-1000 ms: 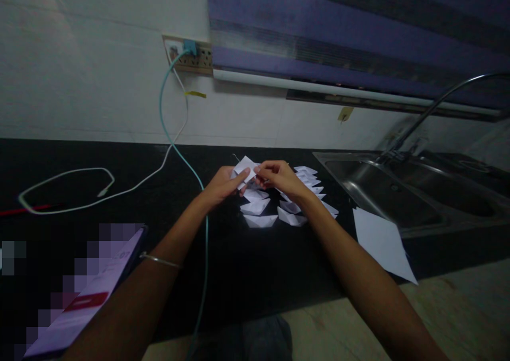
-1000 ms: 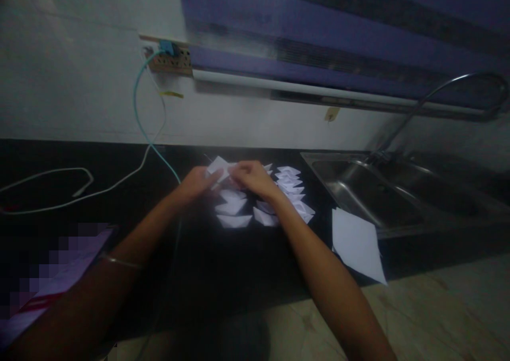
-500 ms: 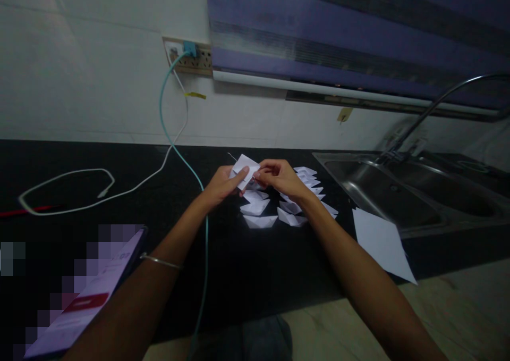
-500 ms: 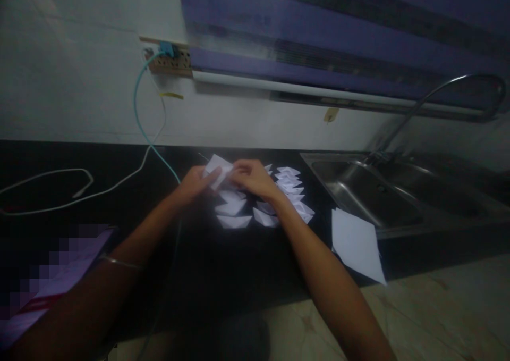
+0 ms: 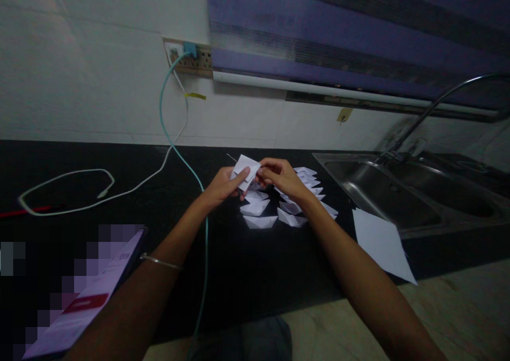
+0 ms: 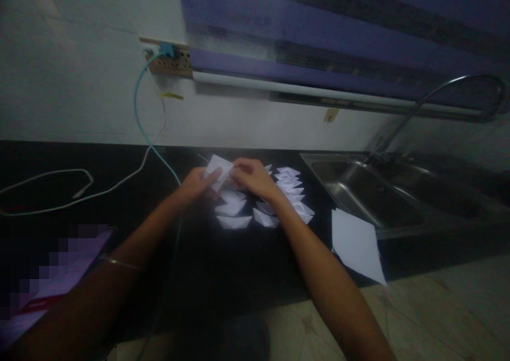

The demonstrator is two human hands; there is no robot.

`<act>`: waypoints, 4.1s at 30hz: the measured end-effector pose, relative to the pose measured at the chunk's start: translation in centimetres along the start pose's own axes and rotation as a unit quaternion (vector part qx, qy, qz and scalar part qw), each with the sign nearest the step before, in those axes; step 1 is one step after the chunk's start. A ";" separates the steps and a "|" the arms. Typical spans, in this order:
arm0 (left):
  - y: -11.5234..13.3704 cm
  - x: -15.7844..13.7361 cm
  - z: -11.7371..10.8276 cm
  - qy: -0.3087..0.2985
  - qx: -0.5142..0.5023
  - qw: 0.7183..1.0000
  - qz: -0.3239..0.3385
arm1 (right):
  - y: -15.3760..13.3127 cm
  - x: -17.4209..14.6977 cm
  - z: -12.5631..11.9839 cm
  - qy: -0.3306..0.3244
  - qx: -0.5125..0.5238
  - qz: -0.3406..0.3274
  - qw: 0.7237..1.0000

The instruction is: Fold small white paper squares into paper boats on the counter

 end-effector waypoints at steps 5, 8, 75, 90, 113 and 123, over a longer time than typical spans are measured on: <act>-0.5 -0.1 0.0 0.000 -0.015 1.000 -0.014 | -0.1 0.2 -0.6 0.046 -0.045 -0.019 0.998; -1.0 -0.2 0.4 -0.015 -0.028 0.999 -0.028 | -0.6 0.0 -0.9 0.070 -0.050 -0.034 0.996; -2.1 0.1 1.4 -0.048 -0.091 0.994 -0.029 | 0.2 -0.1 1.1 -0.010 -0.015 0.004 1.000; -1.9 0.1 1.0 -0.010 -0.068 0.998 -0.002 | 0.8 0.0 1.2 0.023 -0.031 0.019 0.999; -0.8 -0.1 2.0 -0.043 -0.023 0.999 0.016 | 0.2 -0.1 0.4 0.058 -0.012 0.000 0.998; 0.5 -0.6 1.7 -0.011 -0.052 0.998 0.039 | -0.6 -0.3 0.4 0.006 -0.004 -0.002 1.000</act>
Point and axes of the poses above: each hand's wrist, its own x-axis towards the middle knuckle, its own z-axis out of the palm, y = z × x, the point moved 10 cm from there along x, towards the middle knuckle, and after that the axes turned 10 degrees about -x, right-handed, at the moved point
